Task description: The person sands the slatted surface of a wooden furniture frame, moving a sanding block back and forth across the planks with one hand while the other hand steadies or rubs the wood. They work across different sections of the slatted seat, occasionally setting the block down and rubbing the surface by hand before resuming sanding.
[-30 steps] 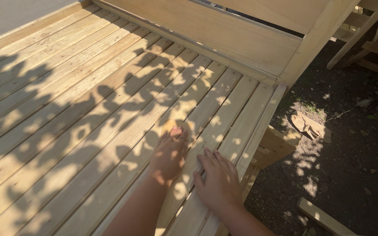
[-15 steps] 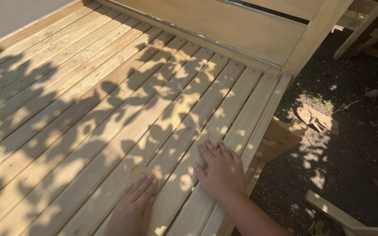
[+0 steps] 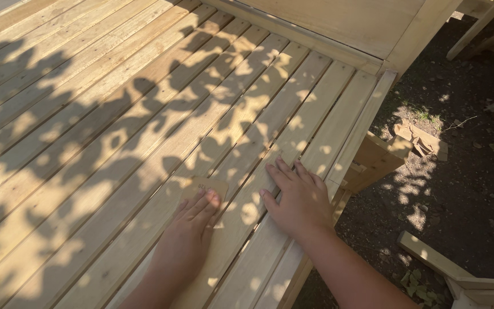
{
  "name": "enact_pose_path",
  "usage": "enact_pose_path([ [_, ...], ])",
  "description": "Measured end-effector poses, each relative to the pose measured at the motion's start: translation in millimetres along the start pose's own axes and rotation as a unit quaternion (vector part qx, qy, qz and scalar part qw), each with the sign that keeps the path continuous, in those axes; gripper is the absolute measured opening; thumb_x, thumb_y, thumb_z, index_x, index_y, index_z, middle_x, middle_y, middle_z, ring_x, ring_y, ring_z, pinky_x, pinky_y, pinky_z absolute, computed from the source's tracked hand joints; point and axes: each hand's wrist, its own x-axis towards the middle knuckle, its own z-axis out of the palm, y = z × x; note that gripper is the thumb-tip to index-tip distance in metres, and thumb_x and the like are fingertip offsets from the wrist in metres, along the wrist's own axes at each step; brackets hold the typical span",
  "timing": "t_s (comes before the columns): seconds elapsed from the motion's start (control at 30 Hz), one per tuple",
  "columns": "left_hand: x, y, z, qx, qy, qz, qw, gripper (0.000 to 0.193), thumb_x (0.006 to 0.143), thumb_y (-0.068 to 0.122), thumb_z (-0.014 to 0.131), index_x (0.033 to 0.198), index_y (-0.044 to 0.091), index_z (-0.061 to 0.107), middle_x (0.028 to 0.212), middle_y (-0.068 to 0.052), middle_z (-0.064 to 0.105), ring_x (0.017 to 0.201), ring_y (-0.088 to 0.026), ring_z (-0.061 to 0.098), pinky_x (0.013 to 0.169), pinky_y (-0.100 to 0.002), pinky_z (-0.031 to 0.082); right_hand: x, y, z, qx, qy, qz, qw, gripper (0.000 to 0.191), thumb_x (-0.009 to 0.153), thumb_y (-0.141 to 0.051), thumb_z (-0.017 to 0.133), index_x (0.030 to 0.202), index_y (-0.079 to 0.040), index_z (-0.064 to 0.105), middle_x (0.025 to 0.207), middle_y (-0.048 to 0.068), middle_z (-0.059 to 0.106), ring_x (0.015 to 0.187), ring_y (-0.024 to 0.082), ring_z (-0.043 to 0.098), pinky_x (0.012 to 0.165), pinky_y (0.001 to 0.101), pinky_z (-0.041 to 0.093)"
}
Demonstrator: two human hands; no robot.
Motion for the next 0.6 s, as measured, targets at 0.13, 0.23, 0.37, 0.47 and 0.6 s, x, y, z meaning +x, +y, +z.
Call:
enact_pose_path([
  [0.13, -26, -1, -11, 0.01, -0.003, -0.007, 1.0, 0.044, 0.099, 0.019, 0.051, 0.141, 0.008, 0.059, 0.15, -0.008, 0.056, 0.146, -0.026, 0.042, 0.119, -0.047, 0.03, 1, 1, 2, 0.006, 0.002, -0.002, 1.0, 0.067, 0.091, -0.051, 0.055, 0.155, -0.032, 0.046, 0.164, -0.005, 0.036, 0.149, 0.023, 0.027, 0.118, 0.0425, 0.02],
  [0.23, 32, 4, 6, 0.018, 0.003, 0.01, 1.0, 0.042, 0.102, 0.019, 0.049, 0.141, 0.007, 0.058, 0.151, -0.01, 0.054, 0.145, -0.027, 0.042, 0.12, -0.045, 0.029, 1, 2, 3, -0.002, 0.003, -0.004, 1.0, 0.064, 0.093, -0.051, 0.054, 0.153, -0.031, 0.047, 0.161, -0.004, 0.037, 0.15, 0.023, 0.028, 0.119, 0.0427, 0.02],
  [0.37, 127, 18, 31, 0.02, 0.006, 0.011, 1.0, 0.04, 0.103, 0.018, 0.047, 0.14, 0.008, 0.059, 0.15, -0.008, 0.053, 0.146, -0.023, 0.042, 0.123, -0.041, 0.025, 2, 4, 2, 0.002, 0.012, -0.006, 1.0, 0.061, 0.093, -0.052, 0.055, 0.149, -0.031, 0.048, 0.161, -0.005, 0.037, 0.15, 0.023, 0.028, 0.118, 0.0427, 0.021],
  [0.47, 121, 18, 31, 0.01, 0.013, 0.024, 1.0, 0.038, 0.106, 0.016, 0.046, 0.141, 0.008, 0.059, 0.151, -0.007, 0.056, 0.149, -0.021, 0.042, 0.127, -0.039, 0.026, 1, 4, 1, 0.004, 0.01, -0.001, 1.0, 0.061, 0.092, -0.053, 0.055, 0.149, -0.032, 0.048, 0.161, -0.005, 0.038, 0.15, 0.023, 0.029, 0.119, 0.0425, 0.021],
  [0.6, 24, 2, 7, 0.028, 0.004, 0.057, 0.998, 0.05, 0.095, 0.011, 0.049, 0.143, 0.004, 0.056, 0.15, -0.014, 0.055, 0.145, -0.028, 0.041, 0.119, -0.045, 0.026, 2, 2, 0, 0.002, 0.004, 0.003, 1.0, 0.065, 0.092, -0.053, 0.054, 0.154, -0.034, 0.047, 0.165, -0.005, 0.037, 0.15, 0.022, 0.028, 0.118, 0.0421, 0.021],
])
